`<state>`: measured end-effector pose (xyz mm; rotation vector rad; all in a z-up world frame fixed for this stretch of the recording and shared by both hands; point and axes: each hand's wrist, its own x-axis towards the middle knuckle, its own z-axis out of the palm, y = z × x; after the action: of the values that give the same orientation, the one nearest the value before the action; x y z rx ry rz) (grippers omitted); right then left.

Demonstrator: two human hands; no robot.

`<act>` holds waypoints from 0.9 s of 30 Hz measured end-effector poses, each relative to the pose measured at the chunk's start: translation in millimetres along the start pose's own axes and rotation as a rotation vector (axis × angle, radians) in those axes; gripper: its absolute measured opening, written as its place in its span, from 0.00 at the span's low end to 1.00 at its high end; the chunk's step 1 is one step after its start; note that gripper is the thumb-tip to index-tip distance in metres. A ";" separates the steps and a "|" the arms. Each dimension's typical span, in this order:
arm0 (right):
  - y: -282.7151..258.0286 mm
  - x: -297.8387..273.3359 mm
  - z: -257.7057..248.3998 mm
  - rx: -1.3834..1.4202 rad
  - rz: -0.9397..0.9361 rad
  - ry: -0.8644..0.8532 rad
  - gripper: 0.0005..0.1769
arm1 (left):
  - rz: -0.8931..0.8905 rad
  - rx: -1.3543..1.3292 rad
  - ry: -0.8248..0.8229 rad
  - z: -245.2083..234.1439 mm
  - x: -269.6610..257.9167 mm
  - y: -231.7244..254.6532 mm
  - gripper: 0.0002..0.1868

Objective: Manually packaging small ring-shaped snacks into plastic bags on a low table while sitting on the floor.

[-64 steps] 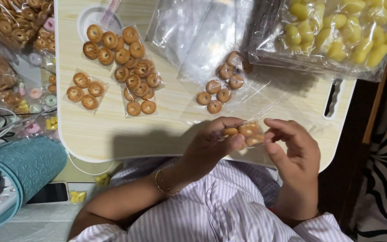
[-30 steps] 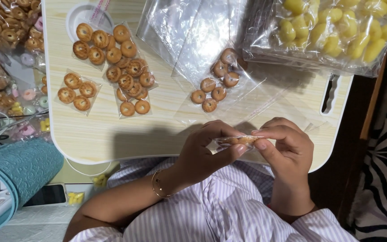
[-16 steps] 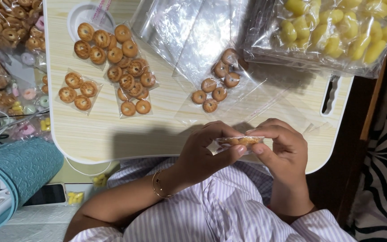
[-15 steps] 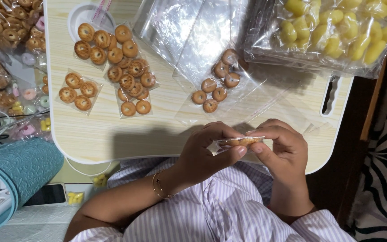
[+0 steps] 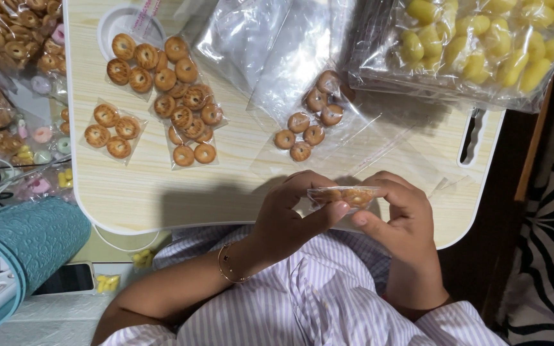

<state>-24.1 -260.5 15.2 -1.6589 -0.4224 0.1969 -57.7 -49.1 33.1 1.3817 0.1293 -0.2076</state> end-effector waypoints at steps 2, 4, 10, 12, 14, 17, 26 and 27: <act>-1.5 0.8 0.5 -0.013 0.004 0.000 0.13 | 0.000 -0.012 0.002 1.2 0.3 2.0 0.06; -0.4 0.3 -1.1 -0.027 0.009 0.001 0.12 | 0.000 -0.024 0.004 2.0 0.8 5.0 0.07; 11.0 -7.9 -10.0 0.033 -0.029 0.071 0.11 | 0.041 -0.018 -0.020 5.0 0.5 7.3 0.09; 13.3 -11.3 -13.4 0.066 -0.037 0.071 0.13 | 0.095 -0.012 -0.021 6.6 0.1 3.6 0.11; 10.0 -8.2 -13.3 0.055 -0.034 0.056 0.13 | 0.097 -0.004 -0.031 5.3 0.2 3.1 0.10; 3.1 -2.6 -11.6 0.033 -0.024 0.000 0.13 | 0.098 0.004 -0.042 3.4 0.8 1.3 0.09; -1.4 1.3 -11.1 -0.015 -0.008 -0.026 0.13 | 0.073 -0.012 -0.034 3.4 0.2 3.9 0.10; -2.2 1.7 -10.4 -0.020 -0.005 -0.023 0.12 | 0.079 0.001 -0.038 2.8 0.6 3.2 0.10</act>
<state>-19.1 -269.2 19.0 -1.6759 -0.4476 0.2086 -56.5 -51.3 36.6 1.3801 0.0433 -0.1680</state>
